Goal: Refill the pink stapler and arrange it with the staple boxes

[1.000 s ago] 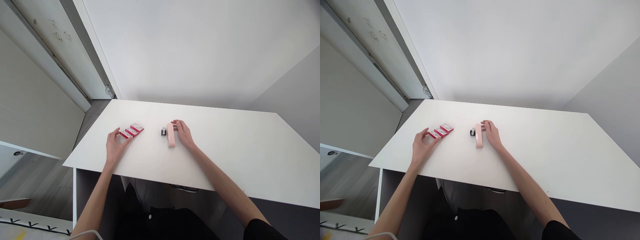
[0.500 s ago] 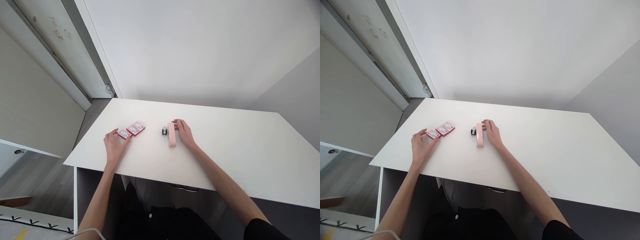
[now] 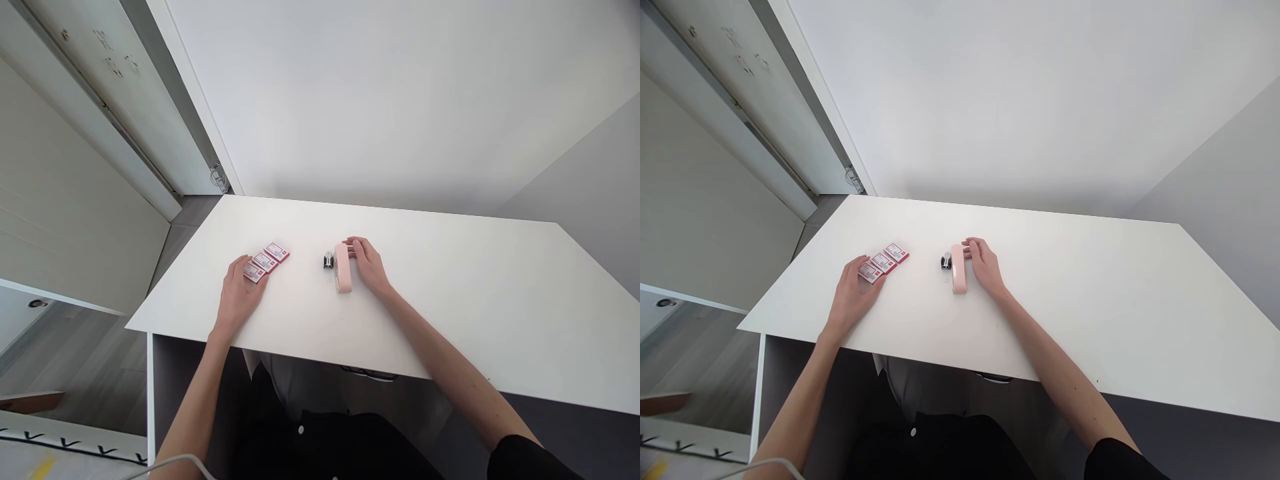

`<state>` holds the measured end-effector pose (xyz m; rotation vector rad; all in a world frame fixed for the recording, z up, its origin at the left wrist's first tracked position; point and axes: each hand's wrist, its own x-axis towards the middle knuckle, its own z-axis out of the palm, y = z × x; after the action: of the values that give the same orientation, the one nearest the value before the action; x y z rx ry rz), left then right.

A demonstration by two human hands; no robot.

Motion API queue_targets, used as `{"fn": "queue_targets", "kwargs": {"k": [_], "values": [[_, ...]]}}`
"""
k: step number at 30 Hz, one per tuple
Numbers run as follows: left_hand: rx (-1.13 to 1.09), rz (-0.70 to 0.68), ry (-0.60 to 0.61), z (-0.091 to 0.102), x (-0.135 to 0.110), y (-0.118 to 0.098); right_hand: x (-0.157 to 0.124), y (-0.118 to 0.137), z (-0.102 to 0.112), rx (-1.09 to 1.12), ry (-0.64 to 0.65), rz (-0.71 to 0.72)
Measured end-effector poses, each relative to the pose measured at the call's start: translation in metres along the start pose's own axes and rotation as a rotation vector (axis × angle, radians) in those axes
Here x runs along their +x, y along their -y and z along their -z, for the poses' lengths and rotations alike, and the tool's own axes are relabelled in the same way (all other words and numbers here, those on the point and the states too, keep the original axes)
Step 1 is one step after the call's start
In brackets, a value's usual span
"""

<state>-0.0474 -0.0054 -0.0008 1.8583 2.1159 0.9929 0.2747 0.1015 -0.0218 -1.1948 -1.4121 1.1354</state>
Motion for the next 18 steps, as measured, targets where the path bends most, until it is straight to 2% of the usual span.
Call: {"fn": "queue_targets", "kwargs": {"k": [5, 12, 18], "values": [[0.013, -0.045, 0.049, -0.001, 0.000, 0.001, 0.001, 0.001, 0.000, -0.006, 0.002, 0.000], [0.188, -0.264, 0.161, -0.010, 0.003, -0.005, -0.001, 0.003, 0.000, -0.009, 0.002, -0.007], [0.217, -0.272, 0.199, -0.014, 0.007, -0.007, 0.000, 0.003, 0.000, -0.009, -0.003, -0.003]]}}
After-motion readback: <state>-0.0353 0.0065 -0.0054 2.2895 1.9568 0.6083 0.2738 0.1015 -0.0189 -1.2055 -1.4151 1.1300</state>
